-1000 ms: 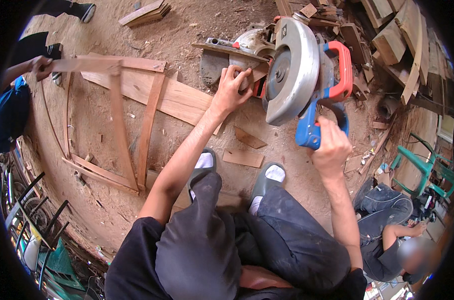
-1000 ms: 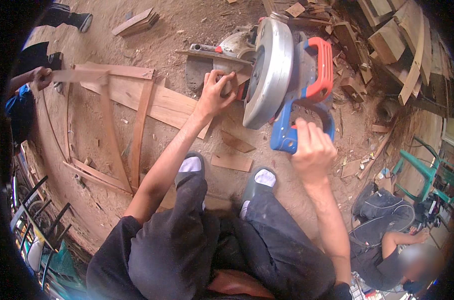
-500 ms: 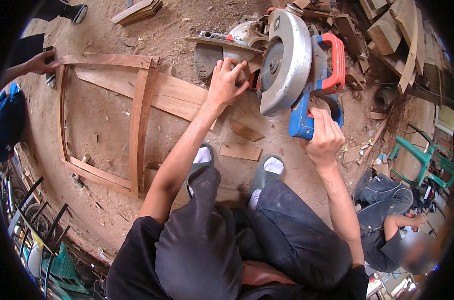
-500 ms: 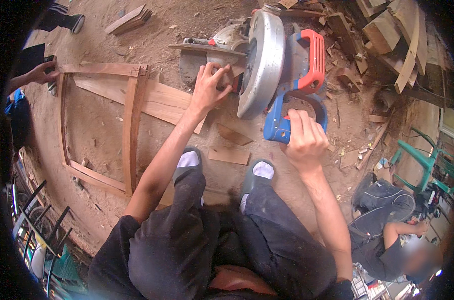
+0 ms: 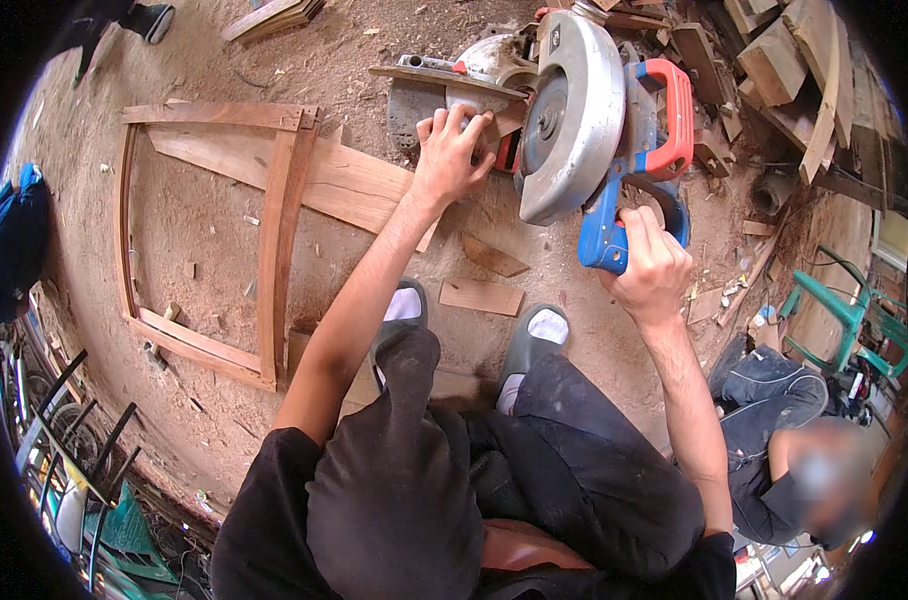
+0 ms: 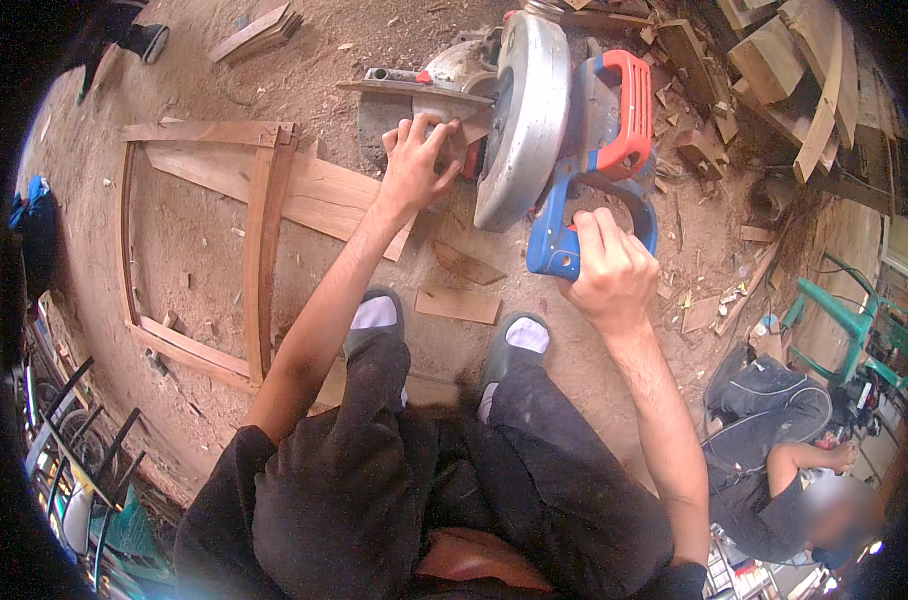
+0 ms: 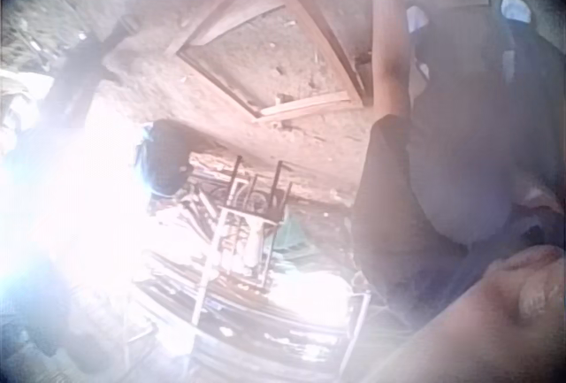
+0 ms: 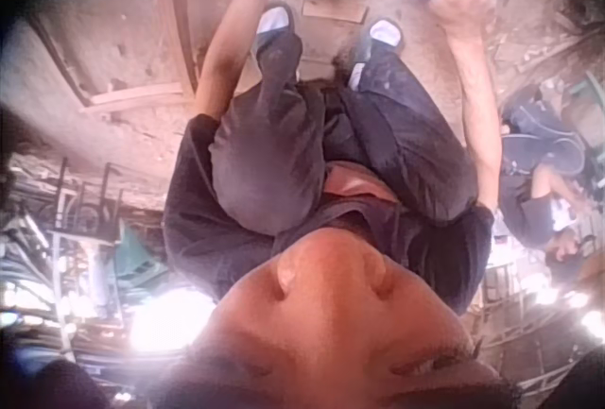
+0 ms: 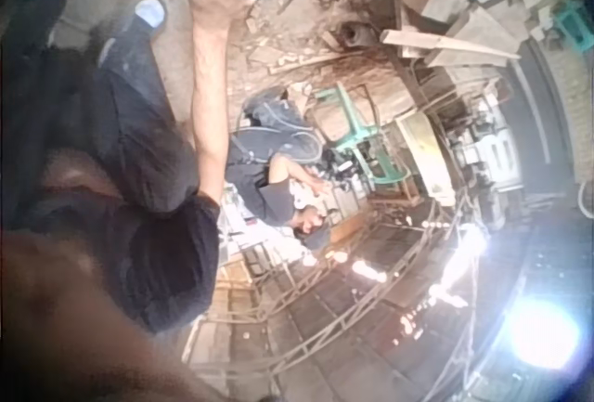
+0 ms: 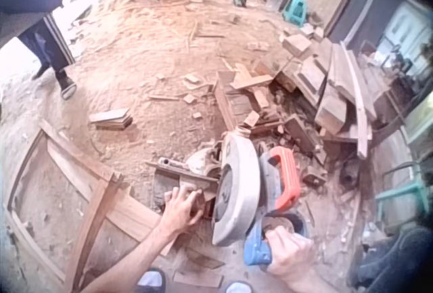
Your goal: The person cuts small pieces of wood using a miter saw while sitting on the ground.
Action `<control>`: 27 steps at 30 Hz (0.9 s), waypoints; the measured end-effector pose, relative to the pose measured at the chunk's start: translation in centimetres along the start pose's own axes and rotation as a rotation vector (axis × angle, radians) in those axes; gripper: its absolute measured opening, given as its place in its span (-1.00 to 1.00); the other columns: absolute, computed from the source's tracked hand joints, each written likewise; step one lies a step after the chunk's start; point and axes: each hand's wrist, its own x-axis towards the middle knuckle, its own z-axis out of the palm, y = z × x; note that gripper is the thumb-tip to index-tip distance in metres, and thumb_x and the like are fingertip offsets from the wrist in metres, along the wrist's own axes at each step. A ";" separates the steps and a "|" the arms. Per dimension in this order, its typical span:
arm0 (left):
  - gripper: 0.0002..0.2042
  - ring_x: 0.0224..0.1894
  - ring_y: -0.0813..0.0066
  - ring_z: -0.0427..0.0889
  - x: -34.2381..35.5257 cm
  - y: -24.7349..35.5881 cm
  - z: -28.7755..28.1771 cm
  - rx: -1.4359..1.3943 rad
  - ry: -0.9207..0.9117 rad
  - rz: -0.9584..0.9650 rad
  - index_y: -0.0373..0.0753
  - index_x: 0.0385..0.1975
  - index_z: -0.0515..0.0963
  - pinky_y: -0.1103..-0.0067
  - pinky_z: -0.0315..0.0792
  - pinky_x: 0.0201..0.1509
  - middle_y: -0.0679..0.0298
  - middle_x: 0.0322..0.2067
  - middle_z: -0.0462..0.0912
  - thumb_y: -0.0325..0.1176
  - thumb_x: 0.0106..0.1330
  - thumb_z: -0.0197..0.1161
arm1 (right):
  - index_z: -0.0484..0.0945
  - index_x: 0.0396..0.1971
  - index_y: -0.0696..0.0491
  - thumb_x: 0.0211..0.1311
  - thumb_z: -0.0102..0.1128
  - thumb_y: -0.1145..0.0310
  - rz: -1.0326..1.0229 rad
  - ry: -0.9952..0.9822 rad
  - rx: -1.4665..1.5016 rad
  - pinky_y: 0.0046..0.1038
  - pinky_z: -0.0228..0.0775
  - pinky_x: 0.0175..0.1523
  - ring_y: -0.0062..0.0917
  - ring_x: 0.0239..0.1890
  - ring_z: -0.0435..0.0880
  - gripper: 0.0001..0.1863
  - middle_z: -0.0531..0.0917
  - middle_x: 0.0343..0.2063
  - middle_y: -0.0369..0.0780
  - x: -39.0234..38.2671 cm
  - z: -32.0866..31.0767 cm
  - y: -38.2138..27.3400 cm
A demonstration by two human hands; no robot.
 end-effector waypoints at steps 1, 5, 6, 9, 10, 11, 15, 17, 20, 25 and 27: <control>-0.47 0.10 0.17 0.41 0.1 0.1 0.1 0.003 0.002 0.006 -0.08 0.14 0.52 0.21 0.19 0.21 0.20 0.02 0.45 -0.20 0.11 0.44 | 0.53 -0.13 0.11 -0.03 0.51 0.02 -0.011 0.006 -0.010 -0.22 0.51 -0.32 -0.17 -0.44 0.66 -0.41 0.61 -0.29 -0.13 -0.3 0.5 0.2; -0.47 0.11 0.16 0.41 0.3 0.1 0.2 0.024 -0.025 0.008 -0.08 0.15 0.51 0.21 0.19 0.21 0.20 0.02 0.45 -0.21 0.13 0.42 | 0.54 -0.09 0.15 0.11 0.39 -0.18 -0.028 0.023 -0.035 -0.23 0.53 -0.31 -0.17 -0.43 0.68 -0.33 0.64 -0.24 -0.11 -1.6 2.5 0.5; -0.47 0.11 0.17 0.41 0.4 0.1 0.1 0.025 -0.019 0.015 -0.08 0.16 0.51 0.21 0.19 0.21 0.20 0.02 0.45 -0.21 0.13 0.41 | 0.55 -0.09 0.15 0.13 0.35 -0.23 -0.024 0.025 -0.038 -0.24 0.53 -0.31 -0.17 -0.43 0.68 -0.30 0.64 -0.23 -0.10 -1.8 2.8 0.5; -0.47 0.10 0.17 0.41 0.1 0.0 0.3 0.033 -0.011 0.024 -0.09 0.16 0.50 0.21 0.19 0.22 0.19 0.02 0.45 -0.20 0.15 0.39 | 0.55 -0.07 0.16 0.11 0.38 -0.20 -0.045 0.043 -0.031 -0.25 0.53 -0.31 -0.18 -0.43 0.68 -0.30 0.65 -0.24 -0.10 -1.8 2.9 0.5; -0.47 0.10 0.18 0.41 0.1 0.0 0.3 0.041 -0.008 0.023 -0.09 0.16 0.50 0.21 0.19 0.22 0.19 0.02 0.45 -0.20 0.15 0.38 | 0.55 -0.08 0.16 0.11 0.40 -0.18 -0.046 0.045 -0.030 -0.25 0.53 -0.31 -0.18 -0.44 0.68 -0.32 0.64 -0.25 -0.10 -1.7 2.8 0.5; -0.47 0.10 0.18 0.41 0.2 0.0 0.2 0.049 -0.005 0.023 -0.09 0.16 0.50 0.21 0.19 0.22 0.19 0.02 0.45 -0.19 0.15 0.38 | 0.55 -0.08 0.16 0.09 0.41 -0.13 -0.040 0.031 -0.033 -0.25 0.52 -0.32 -0.19 -0.44 0.67 -0.35 0.64 -0.25 -0.10 -1.6 2.8 0.5; -0.40 0.10 0.20 0.40 0.4 0.4 -0.2 0.016 -0.030 0.021 -0.10 0.23 0.46 0.24 0.17 0.21 0.20 0.07 0.43 -0.22 0.13 0.40 | 0.54 -0.10 0.15 0.01 0.43 0.07 -0.028 0.011 -0.037 -0.25 0.51 -0.34 -0.20 -0.47 0.66 -0.45 0.63 -0.28 -0.12 -1.7 2.4 0.5; -0.37 0.11 0.21 0.41 0.4 0.4 -0.1 0.038 -0.019 0.015 -0.10 0.25 0.44 0.26 0.18 0.22 0.21 0.07 0.44 -0.21 0.12 0.42 | 0.55 -0.10 0.15 -0.02 0.42 0.13 -0.031 0.024 -0.022 -0.25 0.51 -0.34 -0.20 -0.47 0.66 -0.47 0.63 -0.29 -0.12 -1.5 2.5 0.4; -0.36 0.10 0.22 0.44 0.6 0.2 0.2 0.074 0.013 0.051 -0.14 0.25 0.42 0.27 0.22 0.20 0.21 0.06 0.47 -0.21 0.12 0.44 | 0.56 -0.11 0.14 -0.02 0.41 0.16 -0.031 0.036 -0.018 -0.26 0.51 -0.33 -0.20 -0.47 0.66 -0.50 0.63 -0.28 -0.12 -1.5 2.6 0.3; -0.44 0.08 0.21 0.45 1.2 0.1 0.5 0.090 0.003 0.080 -0.18 0.14 0.46 0.28 0.29 0.15 0.19 0.02 0.49 -0.22 0.12 0.45 | 0.58 -0.11 0.13 0.04 0.38 0.15 -0.023 0.046 -0.032 -0.26 0.52 -0.33 -0.19 -0.46 0.67 -0.53 0.65 -0.28 -0.12 -1.5 2.6 0.3; -0.48 0.06 0.20 0.46 1.7 0.4 0.7 0.096 -0.007 0.087 -0.17 0.08 0.47 0.29 0.31 0.12 0.19 0.01 0.49 -0.22 0.11 0.45 | 0.58 -0.11 0.13 0.07 0.36 0.14 -0.032 0.057 -0.036 -0.26 0.52 -0.34 -0.19 -0.47 0.67 -0.55 0.65 -0.28 -0.12 -1.4 2.3 0.4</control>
